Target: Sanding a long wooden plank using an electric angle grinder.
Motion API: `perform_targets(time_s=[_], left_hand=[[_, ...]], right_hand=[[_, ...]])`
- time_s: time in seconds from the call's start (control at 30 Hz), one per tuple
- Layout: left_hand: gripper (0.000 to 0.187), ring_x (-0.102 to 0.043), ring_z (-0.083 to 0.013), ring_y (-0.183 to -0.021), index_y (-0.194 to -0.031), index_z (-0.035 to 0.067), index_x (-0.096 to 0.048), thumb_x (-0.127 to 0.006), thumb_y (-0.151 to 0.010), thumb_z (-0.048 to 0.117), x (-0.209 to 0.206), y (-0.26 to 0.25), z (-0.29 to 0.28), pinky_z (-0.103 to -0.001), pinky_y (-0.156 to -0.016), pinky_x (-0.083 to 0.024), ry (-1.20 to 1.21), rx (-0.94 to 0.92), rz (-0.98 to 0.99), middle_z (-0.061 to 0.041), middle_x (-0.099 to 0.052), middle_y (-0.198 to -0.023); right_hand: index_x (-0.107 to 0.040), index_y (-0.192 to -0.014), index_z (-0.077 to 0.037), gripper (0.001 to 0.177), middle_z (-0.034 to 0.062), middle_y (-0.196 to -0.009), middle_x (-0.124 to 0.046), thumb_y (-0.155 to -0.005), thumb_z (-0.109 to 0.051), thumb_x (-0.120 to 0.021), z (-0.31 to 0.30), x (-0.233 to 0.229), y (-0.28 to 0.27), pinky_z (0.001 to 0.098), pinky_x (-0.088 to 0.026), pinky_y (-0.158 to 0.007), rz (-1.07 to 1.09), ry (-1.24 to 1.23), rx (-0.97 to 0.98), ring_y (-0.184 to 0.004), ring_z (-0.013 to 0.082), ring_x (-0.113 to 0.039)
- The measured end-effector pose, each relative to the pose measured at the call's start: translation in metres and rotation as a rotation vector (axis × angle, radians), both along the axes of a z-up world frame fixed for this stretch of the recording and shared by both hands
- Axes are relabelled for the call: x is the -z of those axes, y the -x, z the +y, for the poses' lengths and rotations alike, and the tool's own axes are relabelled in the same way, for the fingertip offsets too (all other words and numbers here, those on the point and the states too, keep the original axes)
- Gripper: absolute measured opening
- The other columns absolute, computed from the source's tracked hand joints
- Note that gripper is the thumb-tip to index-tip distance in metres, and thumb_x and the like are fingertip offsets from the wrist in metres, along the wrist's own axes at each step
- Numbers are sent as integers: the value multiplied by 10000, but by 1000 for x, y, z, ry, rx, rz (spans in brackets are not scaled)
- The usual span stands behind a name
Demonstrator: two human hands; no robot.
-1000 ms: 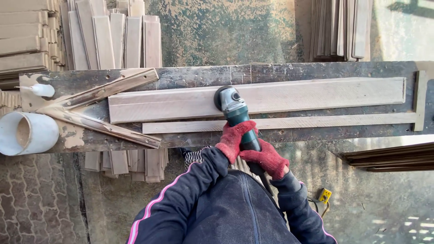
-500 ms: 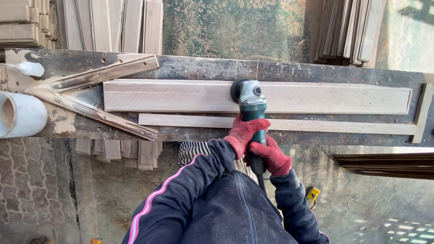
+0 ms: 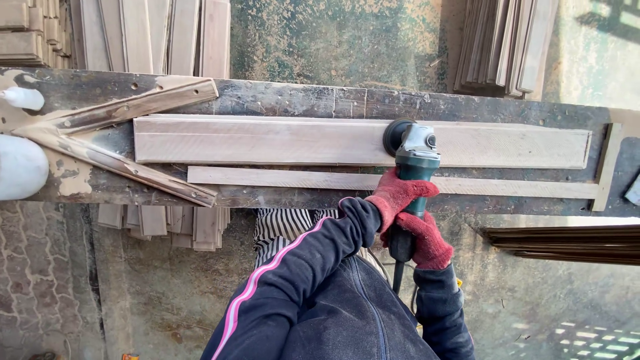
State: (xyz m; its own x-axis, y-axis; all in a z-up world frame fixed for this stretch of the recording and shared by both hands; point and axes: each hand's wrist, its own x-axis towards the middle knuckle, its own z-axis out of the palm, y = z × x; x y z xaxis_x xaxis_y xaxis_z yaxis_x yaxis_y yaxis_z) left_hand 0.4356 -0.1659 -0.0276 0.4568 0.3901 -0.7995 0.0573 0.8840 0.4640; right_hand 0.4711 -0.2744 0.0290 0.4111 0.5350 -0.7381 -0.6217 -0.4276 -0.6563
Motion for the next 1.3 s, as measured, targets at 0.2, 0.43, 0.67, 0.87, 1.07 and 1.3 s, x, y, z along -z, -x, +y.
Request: perform_targets(time_s=[0.2, 0.43, 0.67, 0.87, 1.07, 1.3], left_hand=[[461, -743, -349, -670, -1028, 78, -695, -903, -617, 79, -13, 46, 11, -453, -558, -634, 48, -172, 76, -191, -700, -724], [416, -749, -276, -718, -999, 91, -725, -910, -626, 98, -9, 30, 4, -394, -650, -622, 7, -130, 130, -153, -724, -739], [647, -712, -373, -939, -1159, 37, -659, -931, -582, 146, 6, -30, -6, -507, -784, -619, -48, 54, 2, -187, -707, -941], [534, -730, -357, -682, -1048, 50, -679, -936, -581, 94, 2, 11, -7, -461, -582, -622, 6, -69, -7, -169, -684, -758], [462, -741, -362, -660, -1022, 31, -649, -916, -649, 92, -1, 35, -18, -473, -572, -618, 29, -95, 41, -190, -696, -727], [621, -719, -292, -827, -1097, 62, -670, -957, -556, 169, -22, -5, -22, -425, -776, -597, -21, 33, 53, -142, -704, -858]], right_hand=[[-712, -912, -46, 338, 154, -677, -659, -619, -69, -878, 16, 17, 16, 434, -582, -459, 47, -8, -194, -549, 298, -690], [-723, -898, -31, 321, 162, -644, -641, -613, -34, -871, 9, 9, 9, 417, -576, -467, 45, -31, -180, -537, 292, -683], [-685, -886, -49, 241, 120, -640, -632, -711, -134, -827, -3, -6, -21, 353, -568, -483, 0, 17, 22, -506, 240, -663], [-742, -898, -69, 289, 102, -685, -670, -636, -104, -857, -6, -5, -2, 319, -546, -587, -8, 24, -91, -599, 210, -674], [-775, -920, -61, 381, 137, -729, -705, -564, -102, -904, -17, 6, 7, 343, -551, -642, -8, 38, -212, -672, 237, -689], [-676, -739, -10, 171, 174, -473, -581, -696, -134, -785, -20, -2, -18, 344, -491, -318, -9, -82, -85, -342, 273, -613]])
